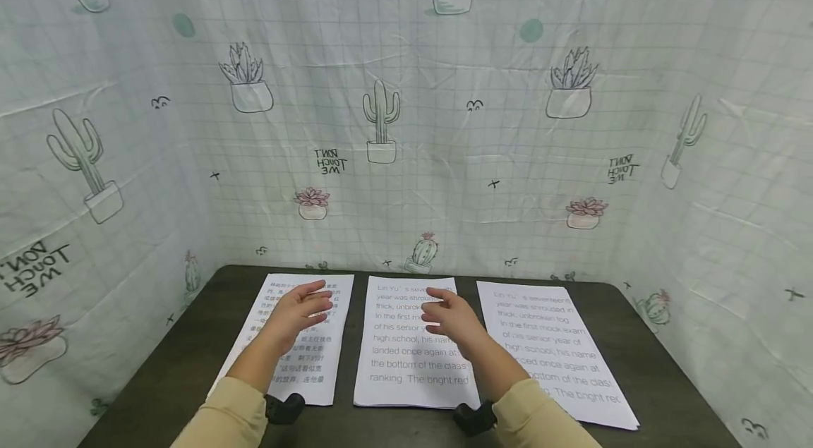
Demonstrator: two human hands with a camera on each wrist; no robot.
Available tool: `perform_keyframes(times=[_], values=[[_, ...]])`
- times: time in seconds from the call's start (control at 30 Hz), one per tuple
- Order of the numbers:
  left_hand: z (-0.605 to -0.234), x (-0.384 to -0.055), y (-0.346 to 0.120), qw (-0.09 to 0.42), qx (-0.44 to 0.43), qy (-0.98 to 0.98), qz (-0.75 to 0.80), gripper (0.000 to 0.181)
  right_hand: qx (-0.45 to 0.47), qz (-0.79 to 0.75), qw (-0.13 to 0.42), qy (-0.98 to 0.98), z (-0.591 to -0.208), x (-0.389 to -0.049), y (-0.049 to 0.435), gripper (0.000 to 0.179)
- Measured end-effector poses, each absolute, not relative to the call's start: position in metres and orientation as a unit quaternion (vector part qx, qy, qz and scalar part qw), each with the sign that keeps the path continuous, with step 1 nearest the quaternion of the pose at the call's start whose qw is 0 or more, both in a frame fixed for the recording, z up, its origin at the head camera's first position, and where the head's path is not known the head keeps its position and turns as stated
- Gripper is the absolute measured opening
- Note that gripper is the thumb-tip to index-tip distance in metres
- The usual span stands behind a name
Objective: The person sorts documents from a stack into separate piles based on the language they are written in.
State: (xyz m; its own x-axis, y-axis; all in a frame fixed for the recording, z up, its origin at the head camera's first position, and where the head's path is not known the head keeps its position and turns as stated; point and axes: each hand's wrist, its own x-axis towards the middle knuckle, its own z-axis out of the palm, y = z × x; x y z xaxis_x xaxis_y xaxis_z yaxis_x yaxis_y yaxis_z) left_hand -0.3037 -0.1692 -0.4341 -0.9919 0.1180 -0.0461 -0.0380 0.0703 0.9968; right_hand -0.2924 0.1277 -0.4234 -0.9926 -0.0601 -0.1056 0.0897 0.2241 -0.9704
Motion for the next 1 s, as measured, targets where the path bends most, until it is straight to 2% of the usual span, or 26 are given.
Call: perform_keyframes(times=[0.5,1.0], values=[[-0.445,-0.315,-0.131,0.069,0.017,0.723,0.687,0.053,0.063,-0.594,0.037,0.801,-0.433,-0.286,0.191,0.049],[-0.473,-0.304,-0.117,0.105,-0.011,0.734,0.671,0.053,0.095,-0.571,0.056,0.814,-0.463,-0.278,0.208,0.048]])
